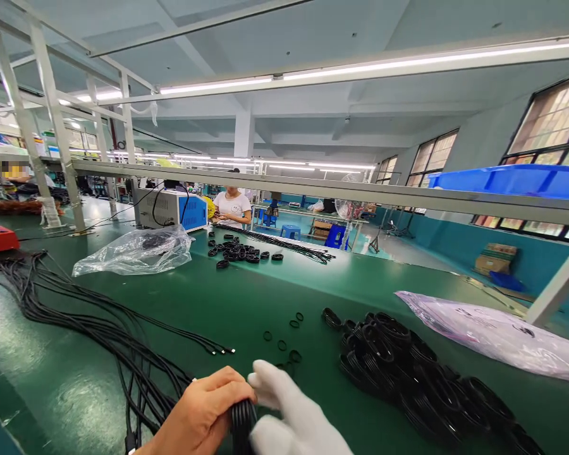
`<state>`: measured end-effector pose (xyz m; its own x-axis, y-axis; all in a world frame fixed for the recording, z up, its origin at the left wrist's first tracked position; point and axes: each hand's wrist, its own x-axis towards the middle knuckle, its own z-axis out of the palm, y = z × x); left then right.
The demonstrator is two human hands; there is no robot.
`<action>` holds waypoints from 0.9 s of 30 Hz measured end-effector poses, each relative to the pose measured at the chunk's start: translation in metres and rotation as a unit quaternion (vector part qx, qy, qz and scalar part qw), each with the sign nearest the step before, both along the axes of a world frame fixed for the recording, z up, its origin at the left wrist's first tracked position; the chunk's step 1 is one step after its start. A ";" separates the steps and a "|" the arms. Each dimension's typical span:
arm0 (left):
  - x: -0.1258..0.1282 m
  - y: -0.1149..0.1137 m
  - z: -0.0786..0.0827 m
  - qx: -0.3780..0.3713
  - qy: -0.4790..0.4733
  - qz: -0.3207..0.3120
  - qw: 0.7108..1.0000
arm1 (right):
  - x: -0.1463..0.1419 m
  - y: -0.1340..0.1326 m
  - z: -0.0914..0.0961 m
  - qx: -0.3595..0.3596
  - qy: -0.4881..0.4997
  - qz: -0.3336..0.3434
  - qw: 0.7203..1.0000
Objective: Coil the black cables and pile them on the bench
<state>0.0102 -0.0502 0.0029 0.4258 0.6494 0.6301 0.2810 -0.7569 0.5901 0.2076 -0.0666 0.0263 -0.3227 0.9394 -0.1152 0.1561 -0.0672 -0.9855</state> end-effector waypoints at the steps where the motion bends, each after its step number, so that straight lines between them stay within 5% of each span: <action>1: 0.000 0.000 0.000 -0.010 0.001 -0.003 1.000 | -0.006 0.000 0.001 -0.005 -0.026 -0.010 1.000; 7: -0.001 -0.001 0.003 -0.084 0.001 -0.017 0.996 | -0.037 0.002 0.015 -0.007 0.072 0.100 0.992; 14: -0.006 0.001 0.002 -0.230 0.017 0.086 0.969 | -0.039 0.008 -0.014 -0.163 0.265 0.195 0.930; 22: 0.004 0.004 -0.008 -0.398 -0.026 0.111 0.910 | -0.043 0.009 -0.030 -0.154 0.278 0.151 0.936; 27: 0.009 0.008 -0.014 -0.364 0.039 0.173 0.914 | -0.053 0.005 -0.039 -0.144 0.242 0.122 0.952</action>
